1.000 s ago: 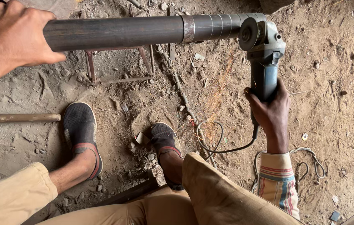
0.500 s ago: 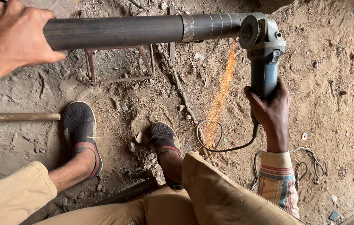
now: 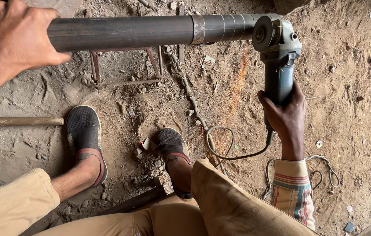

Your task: The person uses an angle grinder to cut a metal pipe that is resting on a metal stand. They hold the pipe with their left hand and operate the grinder with their right hand, creating sparks as they cut through the metal.

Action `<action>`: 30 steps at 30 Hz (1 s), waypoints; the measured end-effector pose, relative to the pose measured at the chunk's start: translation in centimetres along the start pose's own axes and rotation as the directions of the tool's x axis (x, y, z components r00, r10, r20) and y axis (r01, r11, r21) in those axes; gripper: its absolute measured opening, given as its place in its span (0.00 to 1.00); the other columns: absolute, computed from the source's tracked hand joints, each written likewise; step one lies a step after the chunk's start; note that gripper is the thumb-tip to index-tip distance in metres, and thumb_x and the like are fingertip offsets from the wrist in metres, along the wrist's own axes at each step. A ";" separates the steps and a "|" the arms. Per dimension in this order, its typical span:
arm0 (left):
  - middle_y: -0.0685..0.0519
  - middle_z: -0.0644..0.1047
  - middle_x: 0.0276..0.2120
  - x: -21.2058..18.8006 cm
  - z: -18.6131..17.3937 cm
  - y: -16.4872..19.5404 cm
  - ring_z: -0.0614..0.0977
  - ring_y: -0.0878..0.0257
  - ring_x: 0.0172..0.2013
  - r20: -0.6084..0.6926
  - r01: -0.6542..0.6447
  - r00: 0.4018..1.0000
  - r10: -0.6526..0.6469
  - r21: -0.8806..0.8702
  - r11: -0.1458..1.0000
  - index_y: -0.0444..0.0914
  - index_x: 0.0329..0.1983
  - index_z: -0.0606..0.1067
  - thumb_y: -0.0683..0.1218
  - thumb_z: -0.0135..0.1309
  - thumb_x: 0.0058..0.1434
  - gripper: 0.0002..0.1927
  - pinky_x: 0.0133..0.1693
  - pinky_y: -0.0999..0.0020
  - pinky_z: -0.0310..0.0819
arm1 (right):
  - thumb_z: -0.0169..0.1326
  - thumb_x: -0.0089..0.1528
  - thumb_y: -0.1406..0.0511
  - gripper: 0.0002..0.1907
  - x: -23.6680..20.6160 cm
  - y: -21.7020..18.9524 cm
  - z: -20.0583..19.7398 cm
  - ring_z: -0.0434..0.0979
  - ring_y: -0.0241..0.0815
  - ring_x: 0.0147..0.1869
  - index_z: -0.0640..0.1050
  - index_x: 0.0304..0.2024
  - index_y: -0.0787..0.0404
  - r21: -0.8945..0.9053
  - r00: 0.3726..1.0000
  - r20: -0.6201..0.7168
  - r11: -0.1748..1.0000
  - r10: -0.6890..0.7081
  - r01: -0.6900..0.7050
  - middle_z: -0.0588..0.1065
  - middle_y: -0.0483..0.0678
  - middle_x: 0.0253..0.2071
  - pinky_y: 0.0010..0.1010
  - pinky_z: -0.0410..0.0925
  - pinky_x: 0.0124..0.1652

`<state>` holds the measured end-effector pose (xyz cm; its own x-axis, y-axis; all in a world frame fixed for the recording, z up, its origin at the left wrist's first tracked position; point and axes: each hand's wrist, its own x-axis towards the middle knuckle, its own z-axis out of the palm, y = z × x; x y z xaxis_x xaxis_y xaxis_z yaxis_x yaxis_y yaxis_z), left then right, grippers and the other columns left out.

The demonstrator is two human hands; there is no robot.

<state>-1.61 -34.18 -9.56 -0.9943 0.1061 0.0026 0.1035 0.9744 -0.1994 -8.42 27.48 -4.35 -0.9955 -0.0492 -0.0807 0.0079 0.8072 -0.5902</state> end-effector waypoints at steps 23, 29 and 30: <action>0.38 0.77 0.37 -1.0 0.0 0.3 0.77 0.44 0.51 -0.078 -0.010 0.997 0.010 0.008 1.000 0.40 0.51 0.82 0.64 0.70 0.47 0.34 0.50 0.43 0.70 | 0.67 0.57 0.56 0.26 -0.4 -0.5 0.3 0.78 0.37 0.27 0.72 0.50 0.62 0.007 1.000 0.008 1.000 0.023 -0.023 0.77 0.48 0.33 0.35 0.78 0.33; 0.39 0.77 0.39 -1.3 0.8 0.1 0.75 0.45 0.53 -0.117 -0.038 0.992 0.041 0.028 0.999 0.40 0.48 0.83 0.64 0.70 0.48 0.32 0.57 0.42 0.67 | 0.67 0.58 0.55 0.25 -0.5 -0.3 0.2 0.78 0.38 0.27 0.73 0.49 0.62 -0.010 1.000 0.019 1.000 -0.017 0.017 0.77 0.48 0.32 0.35 0.78 0.34; 0.38 0.77 0.39 -1.2 0.9 0.1 0.75 0.45 0.53 -0.101 -0.031 0.994 0.031 0.008 0.999 0.39 0.49 0.82 0.63 0.70 0.49 0.31 0.58 0.42 0.67 | 0.67 0.57 0.56 0.26 -0.6 -0.3 0.3 0.78 0.37 0.27 0.73 0.49 0.62 0.005 1.000 0.016 1.000 -0.001 0.001 0.77 0.48 0.33 0.35 0.78 0.33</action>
<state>-0.38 -34.39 -10.42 -0.9831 0.1562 0.0956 0.1339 0.9692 -0.2069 -7.81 27.12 -4.33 -0.9939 -0.0590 -0.0927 0.0077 0.8044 -0.5940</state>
